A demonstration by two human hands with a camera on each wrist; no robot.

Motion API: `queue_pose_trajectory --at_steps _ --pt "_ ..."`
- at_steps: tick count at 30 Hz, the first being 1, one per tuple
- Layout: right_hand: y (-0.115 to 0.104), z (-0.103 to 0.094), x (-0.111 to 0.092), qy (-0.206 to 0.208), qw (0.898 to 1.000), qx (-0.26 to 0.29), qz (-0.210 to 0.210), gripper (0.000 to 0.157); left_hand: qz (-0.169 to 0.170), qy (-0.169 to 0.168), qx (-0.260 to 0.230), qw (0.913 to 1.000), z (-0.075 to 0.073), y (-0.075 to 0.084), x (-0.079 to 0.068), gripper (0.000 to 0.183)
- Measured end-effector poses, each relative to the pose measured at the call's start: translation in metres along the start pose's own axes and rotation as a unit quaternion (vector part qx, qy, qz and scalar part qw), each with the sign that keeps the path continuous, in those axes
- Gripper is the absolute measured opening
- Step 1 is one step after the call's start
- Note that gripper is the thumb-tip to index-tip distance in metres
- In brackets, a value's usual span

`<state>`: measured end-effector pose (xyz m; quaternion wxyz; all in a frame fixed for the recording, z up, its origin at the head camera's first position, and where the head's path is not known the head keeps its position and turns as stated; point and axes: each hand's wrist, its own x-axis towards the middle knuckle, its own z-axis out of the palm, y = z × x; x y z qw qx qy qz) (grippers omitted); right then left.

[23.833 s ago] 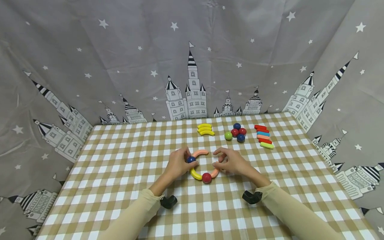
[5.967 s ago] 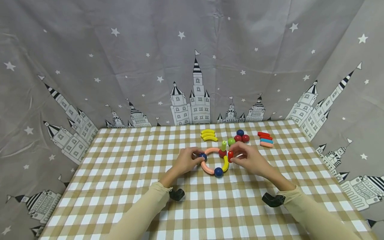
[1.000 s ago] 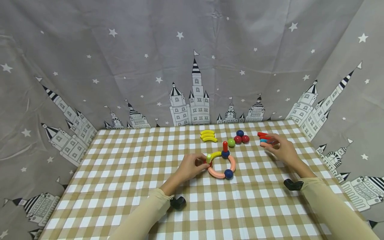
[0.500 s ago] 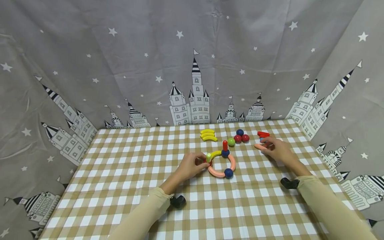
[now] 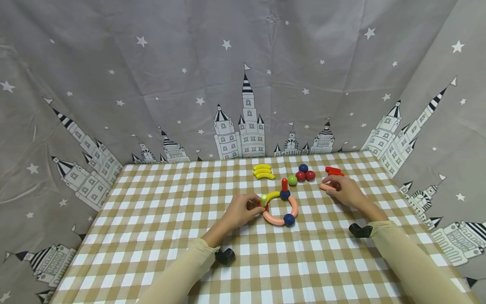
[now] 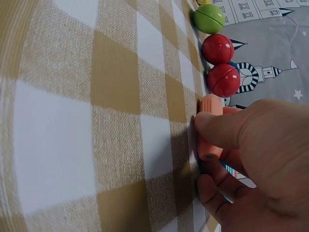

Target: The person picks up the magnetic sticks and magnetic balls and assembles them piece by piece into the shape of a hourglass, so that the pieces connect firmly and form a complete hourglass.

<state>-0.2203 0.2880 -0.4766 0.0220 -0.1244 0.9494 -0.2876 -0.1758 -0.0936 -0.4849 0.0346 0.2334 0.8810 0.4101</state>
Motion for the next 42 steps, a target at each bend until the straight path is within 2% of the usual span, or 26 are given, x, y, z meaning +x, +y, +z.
queue_pose_trajectory --at_steps 7,10,14,20,25,29,32,37,42 --pt "-0.001 0.002 0.0 -0.004 1.0 -0.011 -0.019 0.027 -0.003 0.001 0.0 1.0 -0.001 0.001 0.0 0.017" --pt "-0.003 0.001 -0.002 -0.004 0.999 -0.002 -0.032 0.028 -0.003 0.001 0.005 1.0 0.0 0.0 0.0 0.017" --pt "-0.009 0.001 -0.007 -0.006 0.999 0.018 -0.039 0.022 -0.001 0.001 0.005 1.0 0.0 -0.001 0.0 0.016" --pt "-0.031 -0.003 -0.016 -0.011 0.998 0.037 -0.054 0.019 -0.012 -0.008 0.009 0.9999 0.0 -0.002 0.001 0.018" --pt "-0.05 -0.005 -0.023 -0.019 0.993 0.089 -0.081 0.018 -0.008 -0.009 -0.001 0.9999 -0.001 -0.002 0.002 0.018" --pt "-0.065 -0.006 -0.029 -0.035 0.989 0.124 -0.075 0.022 -0.007 -0.01 -0.006 0.9999 -0.001 -0.002 0.002 0.017" --pt "-0.076 -0.003 -0.033 -0.033 0.986 0.142 -0.079 0.024 -0.006 -0.011 -0.004 0.9999 0.0 -0.002 0.001 0.017" --pt "-0.092 0.006 -0.038 -0.023 0.978 0.175 -0.115 0.027 -0.001 -0.005 -0.003 1.0 0.0 -0.002 0.001 0.017" --pt "-0.107 0.017 -0.045 -0.028 0.972 0.199 -0.121 0.027 0.01 -0.001 -0.006 0.9999 0.0 -0.003 0.002 0.015"
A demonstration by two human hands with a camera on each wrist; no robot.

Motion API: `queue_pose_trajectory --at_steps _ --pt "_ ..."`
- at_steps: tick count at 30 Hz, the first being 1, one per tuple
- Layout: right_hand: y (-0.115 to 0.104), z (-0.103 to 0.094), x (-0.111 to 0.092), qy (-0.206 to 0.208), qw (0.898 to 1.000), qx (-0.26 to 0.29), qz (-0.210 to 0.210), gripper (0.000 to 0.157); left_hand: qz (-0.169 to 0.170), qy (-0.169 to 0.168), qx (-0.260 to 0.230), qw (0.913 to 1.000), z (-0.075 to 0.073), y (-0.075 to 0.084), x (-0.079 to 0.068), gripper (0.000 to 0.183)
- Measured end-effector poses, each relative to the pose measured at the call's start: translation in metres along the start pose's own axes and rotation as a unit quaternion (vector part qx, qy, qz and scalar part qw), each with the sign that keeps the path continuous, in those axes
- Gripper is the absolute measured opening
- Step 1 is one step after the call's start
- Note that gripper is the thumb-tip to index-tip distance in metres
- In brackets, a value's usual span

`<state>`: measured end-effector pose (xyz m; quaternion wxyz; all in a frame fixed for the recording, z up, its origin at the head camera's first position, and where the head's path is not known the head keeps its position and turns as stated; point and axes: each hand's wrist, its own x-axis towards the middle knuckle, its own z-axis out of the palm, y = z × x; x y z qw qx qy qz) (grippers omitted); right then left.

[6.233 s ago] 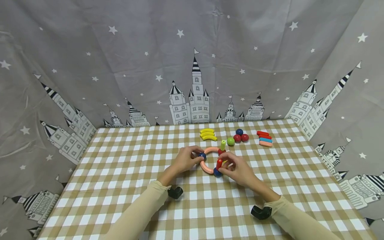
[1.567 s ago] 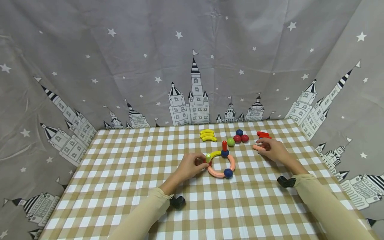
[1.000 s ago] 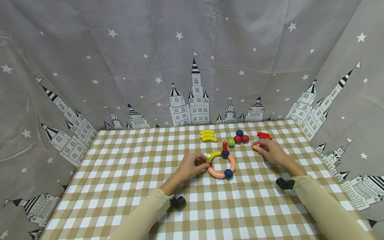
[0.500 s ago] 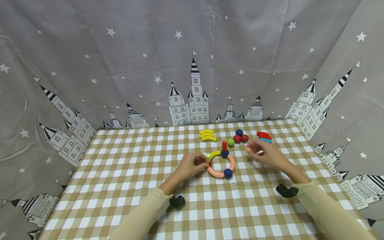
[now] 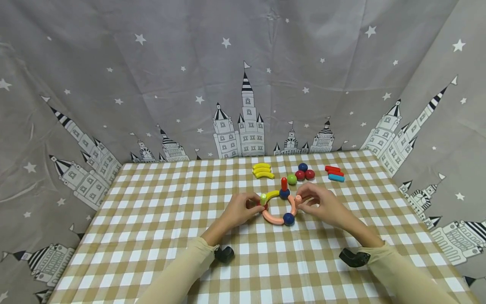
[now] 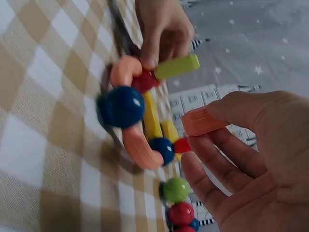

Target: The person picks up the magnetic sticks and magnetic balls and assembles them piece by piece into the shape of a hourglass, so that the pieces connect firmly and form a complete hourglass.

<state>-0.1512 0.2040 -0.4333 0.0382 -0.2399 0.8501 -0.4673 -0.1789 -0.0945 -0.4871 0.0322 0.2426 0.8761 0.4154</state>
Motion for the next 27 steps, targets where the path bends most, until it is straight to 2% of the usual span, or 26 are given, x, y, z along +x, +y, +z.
queue_pose_trajectory --at_steps 6,14,27 --pt "-0.005 0.016 -0.003 0.001 0.999 0.015 -0.028 0.03 0.017 0.003 -0.001 0.9999 -0.001 -0.002 0.001 0.013" --pt "-0.002 0.028 -0.007 -0.02 1.0 0.009 -0.009 0.028 0.016 0.0 0.001 0.9999 0.0 -0.003 0.001 0.015" --pt "-0.002 0.032 -0.008 -0.01 1.0 -0.005 -0.013 0.029 0.012 0.001 0.005 0.9999 0.001 -0.002 0.001 0.015"
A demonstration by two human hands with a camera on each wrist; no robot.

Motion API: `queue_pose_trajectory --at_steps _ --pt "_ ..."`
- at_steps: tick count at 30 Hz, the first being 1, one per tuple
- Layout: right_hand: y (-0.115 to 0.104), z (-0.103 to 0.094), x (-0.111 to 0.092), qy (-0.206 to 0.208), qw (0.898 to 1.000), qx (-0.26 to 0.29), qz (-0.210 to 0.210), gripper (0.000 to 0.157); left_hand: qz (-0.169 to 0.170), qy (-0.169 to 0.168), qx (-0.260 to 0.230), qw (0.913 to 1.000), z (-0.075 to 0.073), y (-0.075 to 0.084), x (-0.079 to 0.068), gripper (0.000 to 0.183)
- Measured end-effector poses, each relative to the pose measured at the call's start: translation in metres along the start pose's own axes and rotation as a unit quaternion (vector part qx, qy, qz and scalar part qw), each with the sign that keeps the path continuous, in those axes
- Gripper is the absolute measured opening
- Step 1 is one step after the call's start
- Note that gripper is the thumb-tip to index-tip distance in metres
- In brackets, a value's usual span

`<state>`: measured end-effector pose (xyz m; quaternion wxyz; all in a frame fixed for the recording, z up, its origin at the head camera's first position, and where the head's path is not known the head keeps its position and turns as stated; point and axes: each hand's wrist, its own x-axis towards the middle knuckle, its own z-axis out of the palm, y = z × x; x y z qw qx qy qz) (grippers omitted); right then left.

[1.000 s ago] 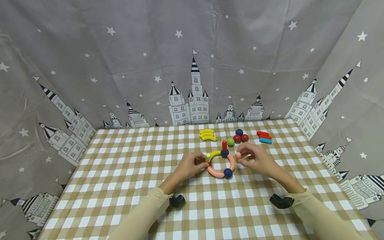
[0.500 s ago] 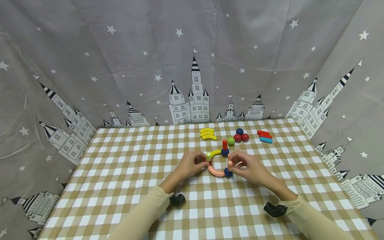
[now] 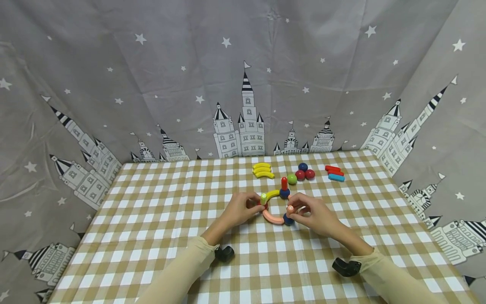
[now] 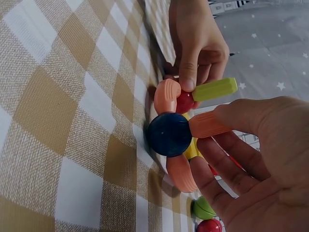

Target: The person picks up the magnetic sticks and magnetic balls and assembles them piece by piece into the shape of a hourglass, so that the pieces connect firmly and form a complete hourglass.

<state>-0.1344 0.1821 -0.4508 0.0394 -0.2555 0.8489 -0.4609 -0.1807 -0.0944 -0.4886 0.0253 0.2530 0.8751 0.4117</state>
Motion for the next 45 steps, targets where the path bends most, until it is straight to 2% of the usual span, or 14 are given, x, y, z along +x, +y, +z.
queue_pose_trajectory --at_steps 16,24,27,33,39,42,45 --pt "-0.002 0.0 0.001 -0.009 1.0 -0.003 0.013 0.028 0.009 0.003 -0.005 0.9999 -0.001 0.001 -0.002 0.015" --pt "0.0 -0.011 0.001 -0.057 0.998 -0.005 0.022 0.033 -0.004 -0.001 -0.003 1.0 0.001 0.001 -0.002 0.016" --pt "0.002 -0.019 0.003 -0.06 0.998 -0.014 0.019 0.035 -0.007 -0.001 -0.004 1.0 0.001 0.001 -0.002 0.016" --pt "0.015 -0.041 0.009 -0.019 0.999 -0.033 0.015 0.033 -0.004 -0.001 -0.003 1.0 -0.001 0.001 -0.002 0.016" --pt "0.036 -0.058 0.018 0.046 0.996 -0.04 0.065 0.033 -0.007 0.0 0.004 1.0 0.0 -0.001 -0.002 0.017" --pt "0.047 -0.063 0.021 0.075 0.992 -0.04 0.094 0.034 -0.005 0.002 0.004 1.0 0.0 0.0 -0.002 0.017" --pt "0.054 -0.064 0.025 0.097 0.989 -0.046 0.106 0.037 -0.006 0.001 0.001 1.0 0.0 0.0 -0.002 0.017"
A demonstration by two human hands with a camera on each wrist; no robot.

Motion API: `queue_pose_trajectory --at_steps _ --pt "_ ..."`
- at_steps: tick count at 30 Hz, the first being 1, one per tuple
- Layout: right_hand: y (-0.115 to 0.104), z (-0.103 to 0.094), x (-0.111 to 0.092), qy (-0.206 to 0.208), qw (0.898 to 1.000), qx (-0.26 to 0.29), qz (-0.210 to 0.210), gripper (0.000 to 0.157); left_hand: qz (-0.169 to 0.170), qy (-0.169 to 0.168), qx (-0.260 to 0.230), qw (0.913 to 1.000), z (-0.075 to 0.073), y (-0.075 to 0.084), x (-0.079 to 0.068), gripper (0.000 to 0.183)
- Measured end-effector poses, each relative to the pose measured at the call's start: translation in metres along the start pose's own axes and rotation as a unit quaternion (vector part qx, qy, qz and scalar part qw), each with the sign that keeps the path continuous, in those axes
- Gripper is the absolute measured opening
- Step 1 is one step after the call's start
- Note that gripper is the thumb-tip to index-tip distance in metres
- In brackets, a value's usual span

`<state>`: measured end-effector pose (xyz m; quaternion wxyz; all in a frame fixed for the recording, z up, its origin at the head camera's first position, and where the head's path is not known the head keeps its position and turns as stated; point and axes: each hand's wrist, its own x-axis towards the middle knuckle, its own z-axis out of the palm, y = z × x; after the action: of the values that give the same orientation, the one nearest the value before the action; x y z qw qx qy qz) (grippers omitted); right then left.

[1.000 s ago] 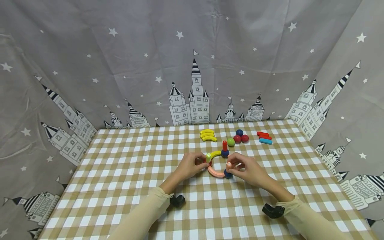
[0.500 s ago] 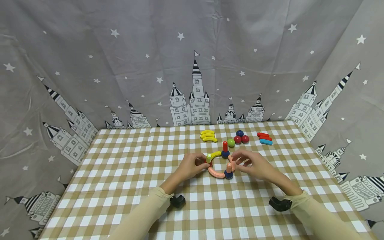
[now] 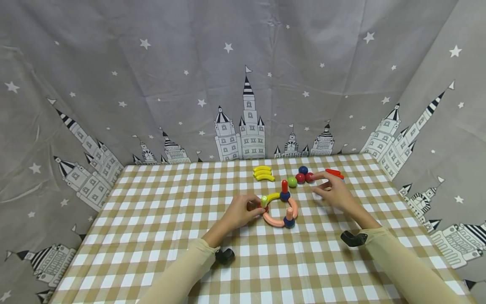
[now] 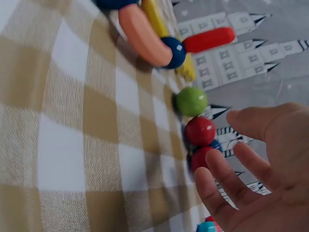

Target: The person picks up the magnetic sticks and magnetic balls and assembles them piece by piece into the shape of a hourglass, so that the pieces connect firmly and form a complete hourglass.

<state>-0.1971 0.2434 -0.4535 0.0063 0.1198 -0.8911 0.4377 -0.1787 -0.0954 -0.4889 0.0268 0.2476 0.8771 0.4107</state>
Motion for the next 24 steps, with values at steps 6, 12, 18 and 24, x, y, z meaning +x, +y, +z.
queue_pose_trajectory --at_steps 6,12,18,24 --pt "0.013 0.007 0.013 0.016 1.0 -0.017 -0.008 0.049 0.0 -0.003 -0.005 1.0 0.001 -0.001 0.0 0.018" --pt "0.021 0.012 0.027 -0.005 1.0 -0.022 0.019 0.058 0.004 -0.004 -0.004 1.0 0.001 0.0 0.0 0.017" --pt "0.027 0.012 0.034 -0.012 0.997 -0.051 0.051 0.053 0.004 -0.005 -0.006 1.0 0.001 0.0 -0.001 0.017" --pt "0.03 0.012 0.038 -0.007 0.997 -0.054 0.059 0.046 0.004 -0.005 -0.002 1.0 0.0 -0.001 0.0 0.017"
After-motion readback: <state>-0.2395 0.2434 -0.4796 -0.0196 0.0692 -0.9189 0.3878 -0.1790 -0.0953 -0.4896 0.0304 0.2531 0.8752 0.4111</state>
